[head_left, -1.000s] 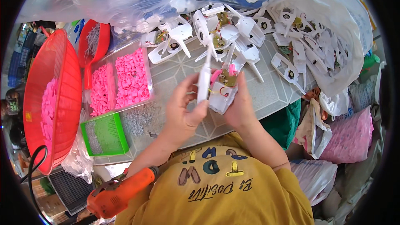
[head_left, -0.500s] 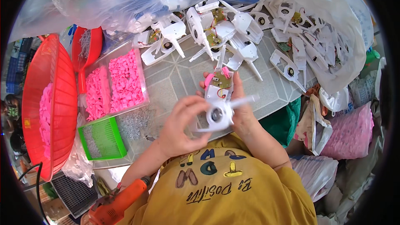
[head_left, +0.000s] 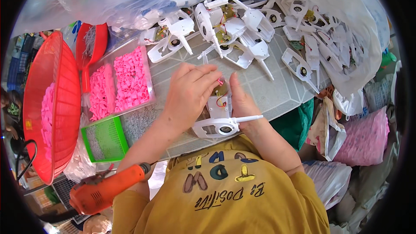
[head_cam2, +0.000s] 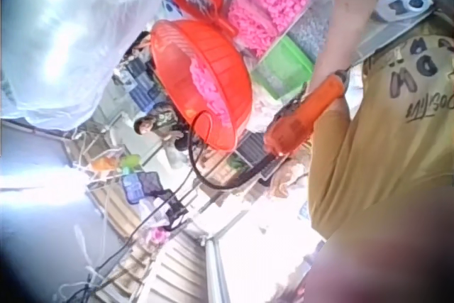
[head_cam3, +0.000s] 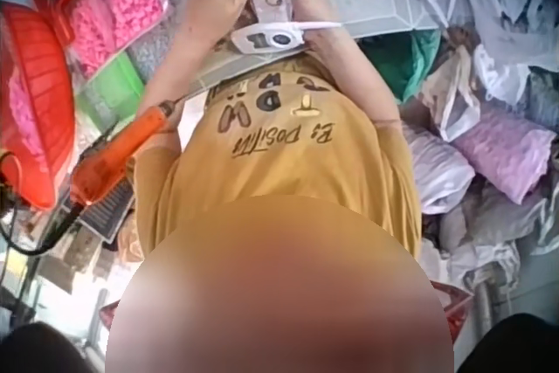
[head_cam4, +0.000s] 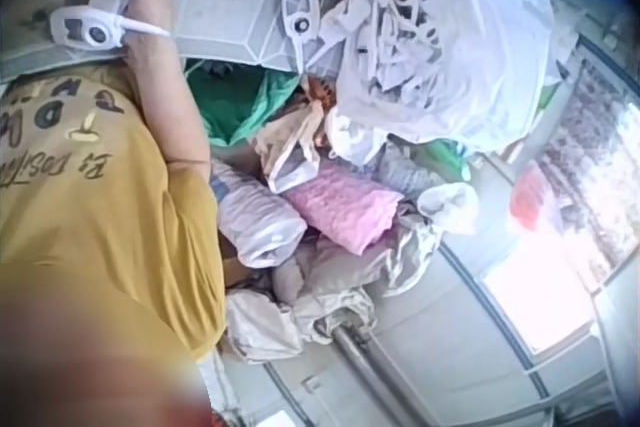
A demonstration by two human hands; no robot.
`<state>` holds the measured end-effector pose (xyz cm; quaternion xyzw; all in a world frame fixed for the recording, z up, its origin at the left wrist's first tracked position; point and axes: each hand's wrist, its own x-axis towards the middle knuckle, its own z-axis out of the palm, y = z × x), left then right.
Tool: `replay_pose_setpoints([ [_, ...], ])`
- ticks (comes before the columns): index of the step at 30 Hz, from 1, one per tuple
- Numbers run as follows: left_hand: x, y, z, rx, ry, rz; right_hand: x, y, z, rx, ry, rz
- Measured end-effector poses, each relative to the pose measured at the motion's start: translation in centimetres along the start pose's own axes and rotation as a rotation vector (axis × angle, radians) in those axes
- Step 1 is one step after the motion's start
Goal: Assembling small toy walkie-talkie components by attaching pink pieces and screws.
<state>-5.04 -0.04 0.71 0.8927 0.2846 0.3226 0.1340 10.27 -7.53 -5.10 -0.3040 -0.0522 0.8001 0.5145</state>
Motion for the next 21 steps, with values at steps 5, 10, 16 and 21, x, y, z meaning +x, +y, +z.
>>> replay_pose_setpoints([
  [5,0.7,0.8,-0.7,-0.473,-0.23,-0.642,0.0,0.2,-0.2,-0.063,0.008,-0.006],
  [10,1.2,-1.6,-0.1,-0.562,-0.216,-0.432,0.1,0.1,0.0,-0.072,-0.082,0.0],
  [16,2.3,-1.9,-0.2,-0.534,-0.227,-0.326,0.3,0.3,-0.1,-0.048,-0.058,-0.012],
  [21,2.8,-1.5,-1.3,-0.52,-0.362,-0.468,0.5,0.0,-0.7,-0.015,-0.11,0.033],
])
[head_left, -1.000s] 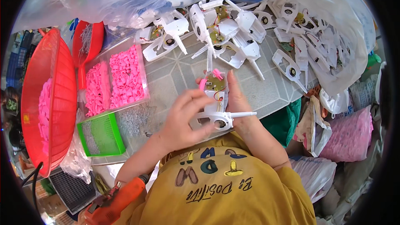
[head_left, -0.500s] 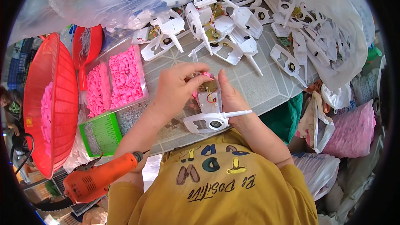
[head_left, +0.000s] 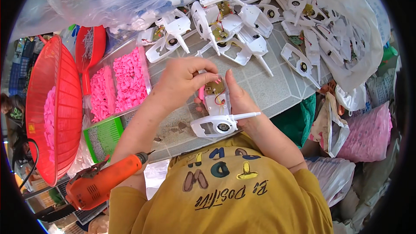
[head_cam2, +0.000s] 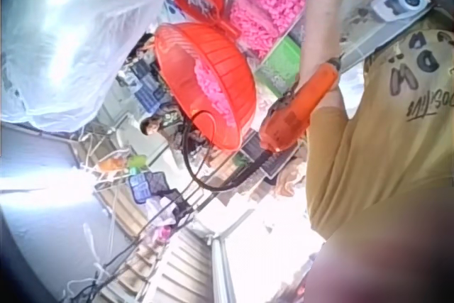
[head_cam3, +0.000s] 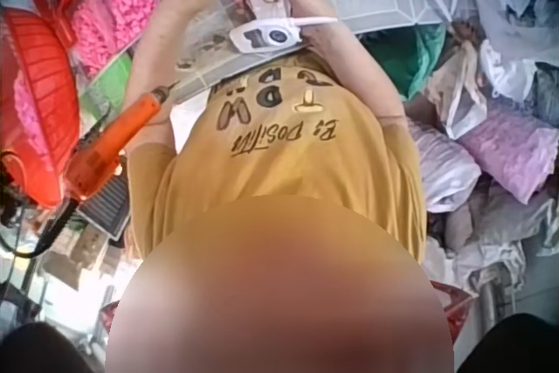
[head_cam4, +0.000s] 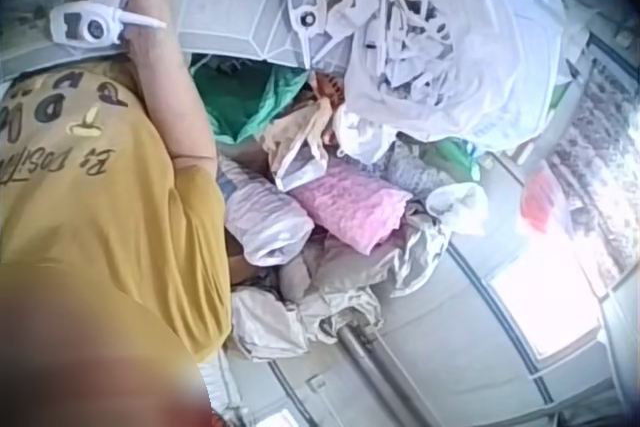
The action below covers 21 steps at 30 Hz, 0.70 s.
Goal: Assembling small toy walkie-talkie components by attaching pink pieces and screws.
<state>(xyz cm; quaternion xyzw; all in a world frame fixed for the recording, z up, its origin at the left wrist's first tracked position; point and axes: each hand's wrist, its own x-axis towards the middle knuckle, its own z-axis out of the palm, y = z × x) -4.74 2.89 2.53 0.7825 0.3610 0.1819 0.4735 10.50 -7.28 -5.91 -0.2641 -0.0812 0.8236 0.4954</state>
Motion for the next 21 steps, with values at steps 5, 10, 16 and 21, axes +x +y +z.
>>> replay_pose_setpoints([
  [5,0.2,0.0,0.4,0.019,-0.025,0.006,0.1,0.1,0.3,0.001,0.038,-0.019],
  [10,0.6,-0.4,0.6,0.056,-0.018,0.067,0.2,0.2,0.0,-0.007,-0.021,-0.024],
  [16,0.7,0.0,1.0,0.017,-0.019,-0.005,0.2,0.3,0.1,0.005,-0.012,-0.028],
  [21,0.6,0.0,0.7,-0.039,0.007,-0.093,0.1,-0.1,-0.1,-0.012,-0.038,0.01],
])
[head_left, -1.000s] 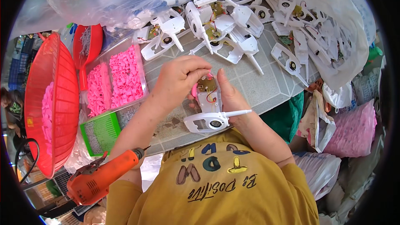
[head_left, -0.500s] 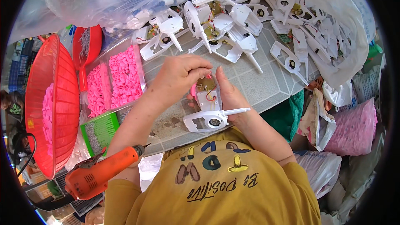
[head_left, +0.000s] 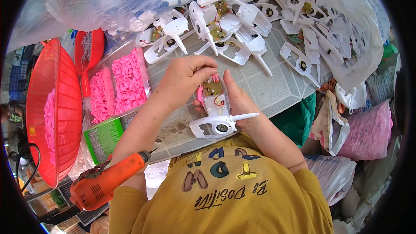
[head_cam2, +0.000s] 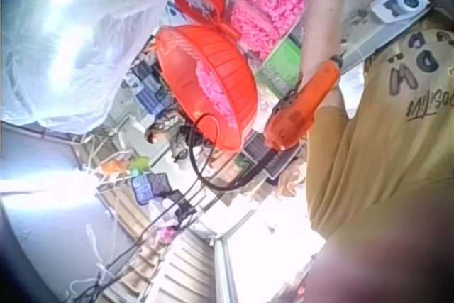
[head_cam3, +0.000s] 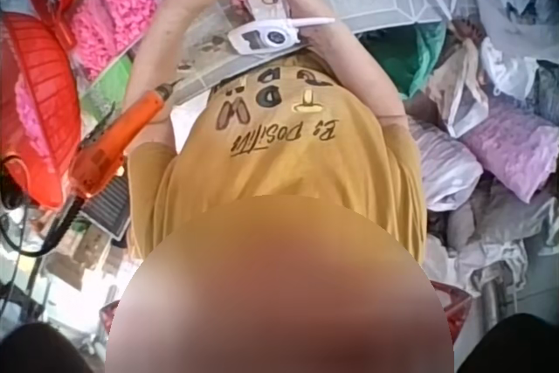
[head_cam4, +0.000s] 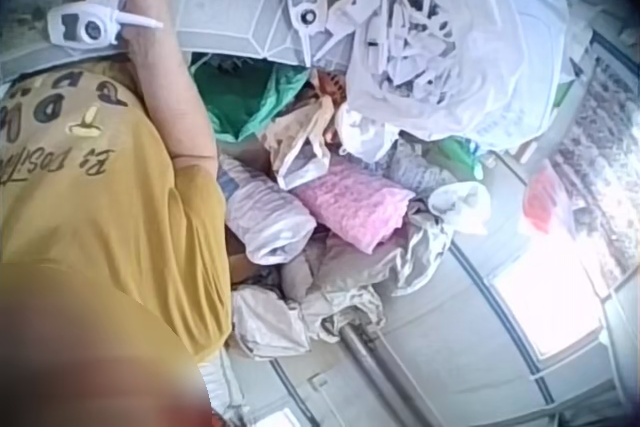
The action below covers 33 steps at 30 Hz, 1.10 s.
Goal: Assembling small toy walkie-talkie components by attaching pink pieces and screws.
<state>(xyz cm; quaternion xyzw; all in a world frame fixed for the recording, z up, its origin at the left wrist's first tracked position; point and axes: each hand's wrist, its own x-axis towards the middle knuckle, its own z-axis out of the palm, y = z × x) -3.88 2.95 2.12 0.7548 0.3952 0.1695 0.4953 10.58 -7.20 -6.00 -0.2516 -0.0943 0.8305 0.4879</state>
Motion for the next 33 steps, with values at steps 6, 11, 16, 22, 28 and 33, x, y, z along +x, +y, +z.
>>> replay_pose_setpoints([
  [6,0.1,-0.8,0.2,-0.024,-0.01,0.038,-0.1,-0.1,0.4,0.011,0.055,-0.015],
  [11,0.2,-1.8,0.7,0.056,0.047,0.178,0.0,0.1,0.5,-0.009,0.06,-0.027],
  [16,-0.3,-0.2,1.0,0.047,0.017,-0.007,-0.1,0.1,0.3,-0.079,0.052,-0.065],
  [22,-0.9,0.1,1.1,0.223,0.293,0.358,-0.3,0.6,1.0,0.051,0.112,-0.097],
  [28,-3.5,-0.4,0.7,0.145,0.366,0.062,-0.4,-0.2,1.1,0.196,0.096,-0.047],
  [33,-4.8,-2.9,2.3,-0.033,0.219,-0.096,-0.3,-0.2,1.0,0.17,0.131,-0.1],
])
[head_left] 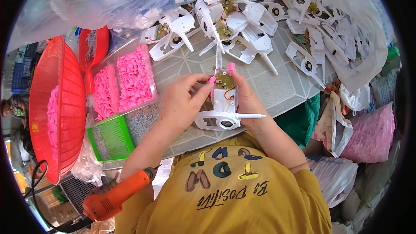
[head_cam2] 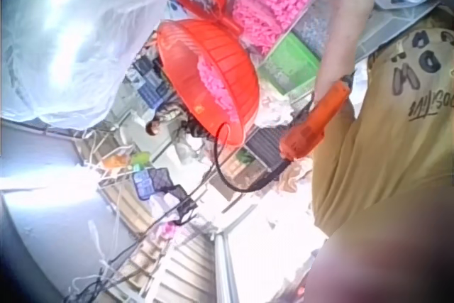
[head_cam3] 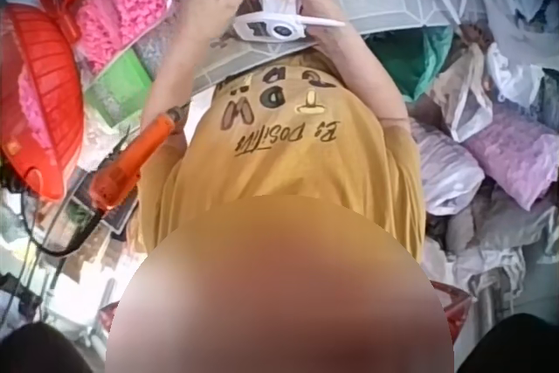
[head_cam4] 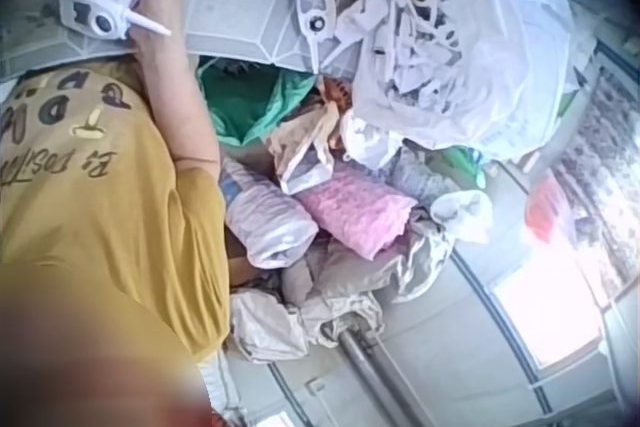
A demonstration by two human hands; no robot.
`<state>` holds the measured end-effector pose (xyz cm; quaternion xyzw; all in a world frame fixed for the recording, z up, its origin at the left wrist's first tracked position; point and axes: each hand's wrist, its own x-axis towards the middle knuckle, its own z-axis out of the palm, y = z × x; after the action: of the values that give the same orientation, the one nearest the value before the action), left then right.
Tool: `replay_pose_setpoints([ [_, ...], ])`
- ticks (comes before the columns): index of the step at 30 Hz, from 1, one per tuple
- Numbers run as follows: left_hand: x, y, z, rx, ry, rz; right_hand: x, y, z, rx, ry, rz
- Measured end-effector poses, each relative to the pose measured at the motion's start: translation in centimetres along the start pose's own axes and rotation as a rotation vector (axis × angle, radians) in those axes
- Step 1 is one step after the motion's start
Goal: Assembling small toy walkie-talkie components by attaching pink pieces and screws.
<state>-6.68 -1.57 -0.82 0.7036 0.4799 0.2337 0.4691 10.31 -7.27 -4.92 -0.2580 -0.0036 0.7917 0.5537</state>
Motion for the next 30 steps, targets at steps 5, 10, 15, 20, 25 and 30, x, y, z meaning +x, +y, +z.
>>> replay_pose_setpoints([
  [5,-0.2,0.2,0.5,-0.103,0.016,-0.047,-0.1,0.1,-0.3,-0.122,-0.018,-0.14],
  [10,0.3,-0.8,-0.1,-0.421,0.056,-0.058,-0.4,0.0,0.1,-0.092,-0.018,-0.099],
  [15,0.2,-0.3,-0.4,-0.482,0.041,-0.084,-0.4,0.0,-0.1,-0.072,-0.034,-0.082],
  [20,0.0,0.4,-0.7,-0.48,-0.024,-0.09,-0.5,-0.1,0.0,0.004,-0.036,-0.088],
  [25,0.2,-0.1,-0.7,-0.465,-0.057,-0.097,-0.5,-0.1,0.1,0.007,-0.029,-0.088],
  [30,0.1,-0.5,-0.5,-0.445,-0.035,-0.094,-0.3,0.0,0.0,-0.015,-0.025,-0.106],
])
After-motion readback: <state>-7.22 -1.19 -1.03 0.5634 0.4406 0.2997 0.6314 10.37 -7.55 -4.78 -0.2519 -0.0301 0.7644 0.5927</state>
